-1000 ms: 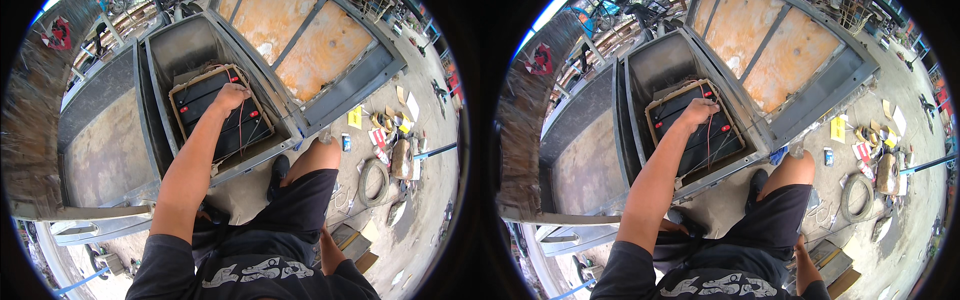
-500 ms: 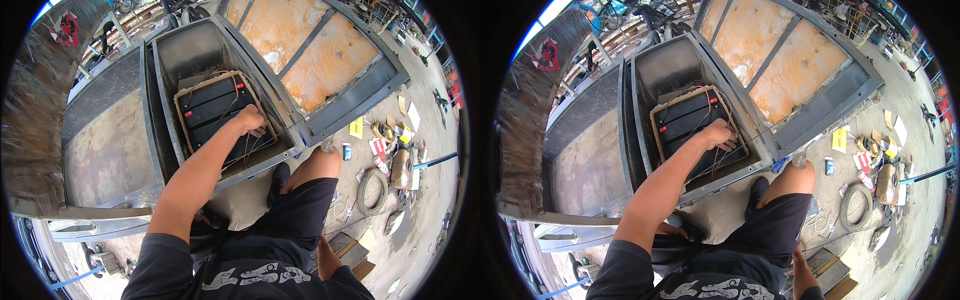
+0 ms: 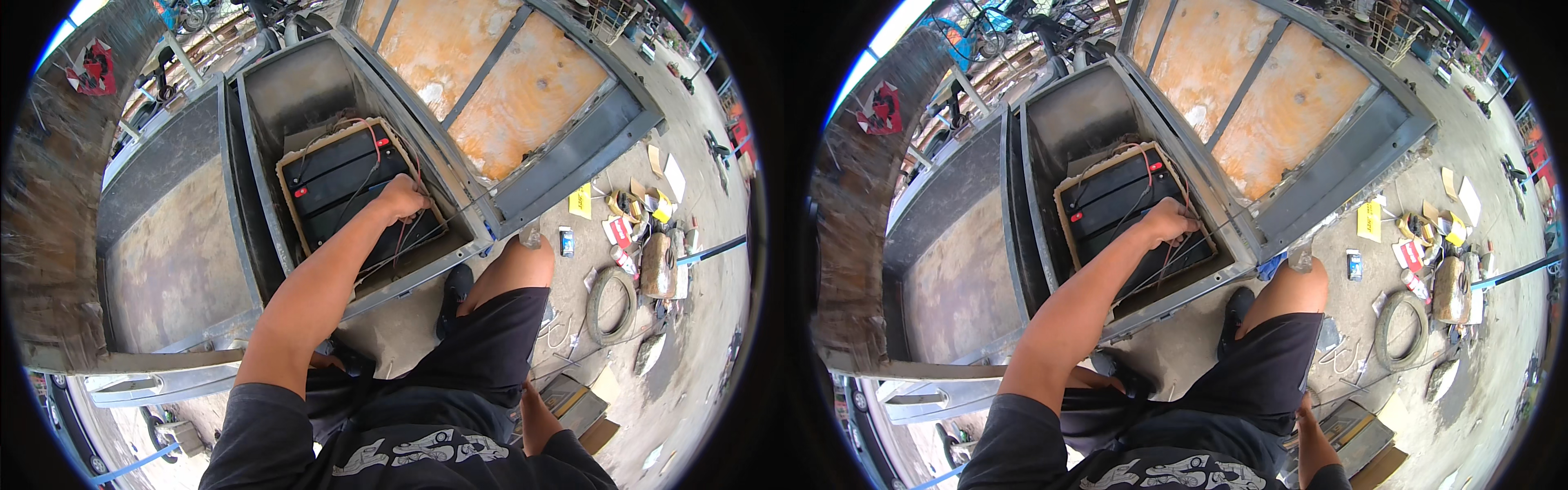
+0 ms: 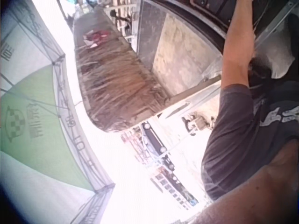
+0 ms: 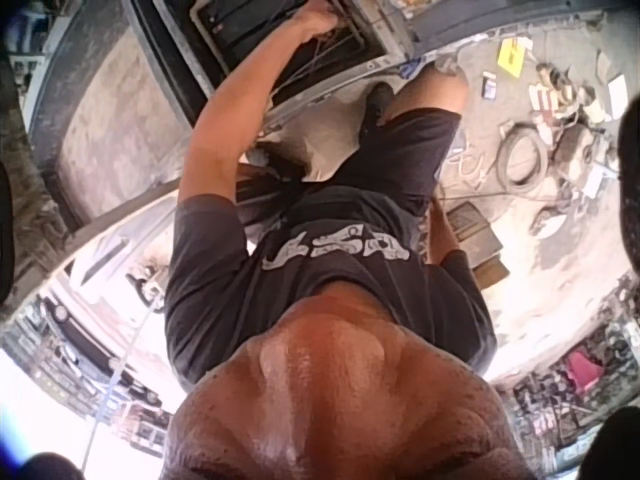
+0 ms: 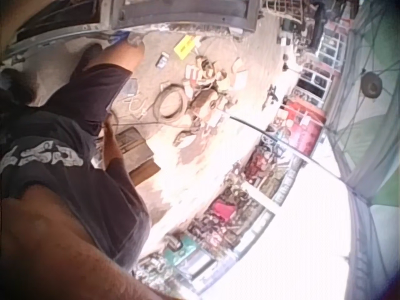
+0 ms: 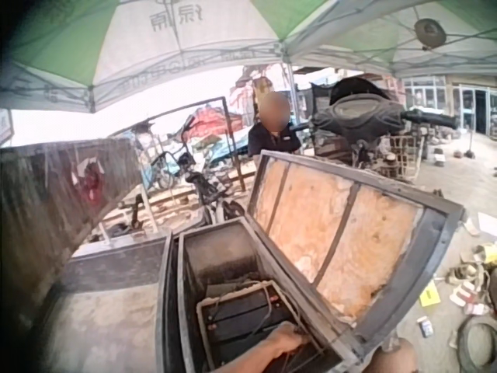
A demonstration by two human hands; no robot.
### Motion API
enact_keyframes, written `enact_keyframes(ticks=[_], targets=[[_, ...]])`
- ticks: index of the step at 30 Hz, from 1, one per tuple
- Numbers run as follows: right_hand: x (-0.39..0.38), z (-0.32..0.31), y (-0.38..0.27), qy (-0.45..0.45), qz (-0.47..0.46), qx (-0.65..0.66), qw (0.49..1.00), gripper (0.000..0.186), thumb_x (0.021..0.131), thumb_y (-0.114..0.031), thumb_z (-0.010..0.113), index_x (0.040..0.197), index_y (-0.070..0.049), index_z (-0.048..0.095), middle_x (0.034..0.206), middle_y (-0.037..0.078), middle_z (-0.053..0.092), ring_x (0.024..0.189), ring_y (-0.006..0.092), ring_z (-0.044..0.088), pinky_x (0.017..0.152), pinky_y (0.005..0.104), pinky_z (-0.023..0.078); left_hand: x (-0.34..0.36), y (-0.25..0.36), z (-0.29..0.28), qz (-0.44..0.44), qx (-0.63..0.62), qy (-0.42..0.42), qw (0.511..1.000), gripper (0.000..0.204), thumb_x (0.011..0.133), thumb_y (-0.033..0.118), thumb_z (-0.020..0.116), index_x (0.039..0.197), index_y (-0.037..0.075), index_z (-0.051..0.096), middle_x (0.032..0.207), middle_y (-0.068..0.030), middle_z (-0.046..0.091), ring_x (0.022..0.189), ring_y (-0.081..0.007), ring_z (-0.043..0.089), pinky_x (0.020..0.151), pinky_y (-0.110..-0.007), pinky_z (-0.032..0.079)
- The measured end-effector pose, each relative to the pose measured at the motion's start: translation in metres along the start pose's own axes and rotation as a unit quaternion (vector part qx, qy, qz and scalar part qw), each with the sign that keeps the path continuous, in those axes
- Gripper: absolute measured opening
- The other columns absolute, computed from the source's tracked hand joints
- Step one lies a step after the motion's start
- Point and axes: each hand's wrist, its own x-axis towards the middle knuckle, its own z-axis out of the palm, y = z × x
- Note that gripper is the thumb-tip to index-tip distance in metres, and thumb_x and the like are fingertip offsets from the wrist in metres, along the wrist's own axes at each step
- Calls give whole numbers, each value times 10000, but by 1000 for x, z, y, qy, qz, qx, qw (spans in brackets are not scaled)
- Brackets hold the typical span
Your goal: The person opens a compartment on a three-wheeled vehicle and uses a screwdriver to tighten connections on a battery bank. They repeatedly adjust wires and terminals, then close the compartment cover.
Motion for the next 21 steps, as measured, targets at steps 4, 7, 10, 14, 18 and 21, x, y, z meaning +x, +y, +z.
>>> enact_keyframes(ticks=[4, 7, 10, 14, 18, 21], targets=[[1, 2, 2, -1, -3, 2, 1000, 271, 854, -219, 643, 758, 33, 670, 667, 102, 633, 631, 138, 581, 488, 381, 435, -1, 4, 2, -17, -117, -11, 993, 117, 856, 61, 682, 936, -23, 662, 789, -88, 639, 615, -195, 603, 569, -327, 536], [2, 4, 3, -3, -6, 3, 1000, 275, 854, -223, 645, 752, 32, 668, 658, 103, 629, 625, 139, 580, 485, 381, 433, -9, 13, -10, 3, -225, -36, 974, 46, 834, 16, 640, 877, 5, 650, 788, -77, 632, 684, -195, 607, 647, -349, 544], [5, 5, 2, -3, -13, -1, 1000, 280, 853, -227, 647, 747, 31, 666, 648, 105, 626, 618, 139, 580, 481, 382, 432, -6, 16, -22, 27, -397, -67, 915, 58, 809, 20, 621, 862, 26, 645, 833, -83, 650, 757, -205, 614, 776, -376, 529], [9, 11, 16, 0, -23, 10, 1000, 286, 852, -233, 649, 739, 29, 664, 635, 107, 621, 610, 140, 579, 476, 383, 431, -17, 34, -44, 115, -483, 20, 868, 86, 805, 45, 629, 889, 58, 638, 924, -96, 685, 840, -212, 620, 855, -371, 513], [11, 13, 26, -3, -42, 12, 999, 292, 851, -239, 652, 731, 27, 661, 622, 108, 617, 602, 140, 578, 471, 384, 429, -33, 44, -64, 212, -538, 105, 809, 219, 790, 52, 626, 1006, 23, 640, 1168, -96, 661, 1078, -245, 607, 1059, -421, 447], [20, 10, 23, -18, -69, -3, 997, 296, 850, -243, 654, 726, 26, 659, 613, 110, 613, 595, 141, 577, 468, 384, 428, -45, 30, -91, 296, -557, 149, 761, 296, 782, 106, 630, 1054, -9, 616, 1367, -135, 559, 1286, -271, 473, 1150, -461, 358]])
